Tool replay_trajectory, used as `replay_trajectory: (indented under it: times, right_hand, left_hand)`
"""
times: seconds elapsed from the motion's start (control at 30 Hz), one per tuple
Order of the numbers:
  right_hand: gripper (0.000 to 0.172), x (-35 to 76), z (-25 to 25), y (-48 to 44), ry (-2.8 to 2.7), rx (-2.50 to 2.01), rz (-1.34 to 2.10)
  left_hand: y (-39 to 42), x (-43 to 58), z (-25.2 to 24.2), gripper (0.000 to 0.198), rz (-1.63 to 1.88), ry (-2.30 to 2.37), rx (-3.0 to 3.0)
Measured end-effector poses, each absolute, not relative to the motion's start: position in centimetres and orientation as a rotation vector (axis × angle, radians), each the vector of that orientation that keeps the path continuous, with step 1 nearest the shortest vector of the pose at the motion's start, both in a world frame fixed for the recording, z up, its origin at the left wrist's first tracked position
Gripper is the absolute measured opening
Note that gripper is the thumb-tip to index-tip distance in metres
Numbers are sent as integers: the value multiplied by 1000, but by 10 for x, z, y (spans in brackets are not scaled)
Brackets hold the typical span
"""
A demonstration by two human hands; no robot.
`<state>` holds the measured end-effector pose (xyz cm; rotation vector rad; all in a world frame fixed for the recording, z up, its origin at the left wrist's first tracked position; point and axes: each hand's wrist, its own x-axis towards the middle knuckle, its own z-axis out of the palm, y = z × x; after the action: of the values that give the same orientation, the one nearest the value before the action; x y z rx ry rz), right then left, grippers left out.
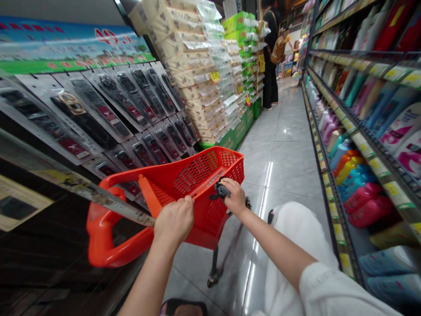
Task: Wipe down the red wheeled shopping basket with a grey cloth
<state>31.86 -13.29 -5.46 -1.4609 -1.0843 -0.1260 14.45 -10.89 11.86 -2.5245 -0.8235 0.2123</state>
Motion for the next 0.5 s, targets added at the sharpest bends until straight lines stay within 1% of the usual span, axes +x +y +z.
replay_trajectory:
  times: [0.17,0.27,0.33,0.43,0.5]
  right_hand:
    - [40,408,-62,-126,-745,-1590,-112]
    - [38,427,-59,-124,-692,-1605,-106]
    - [40,412,-56,-124,-693,-1582,-111]
    - [45,357,-54,-128,-761,-1513,-115]
    - [46,321,-55,-131,-942,-1360,-60]
  left_hand:
    - [-115,133,117,37,239,-836,-2529]
    - [-118,132,117,38,237,-857,-2526]
    - [-119,136,117,39,236,-883,-2516]
    - [-119,146,117,40,225,-892,-2505]
    - [-118,153,117,42,206,-883,-2510]
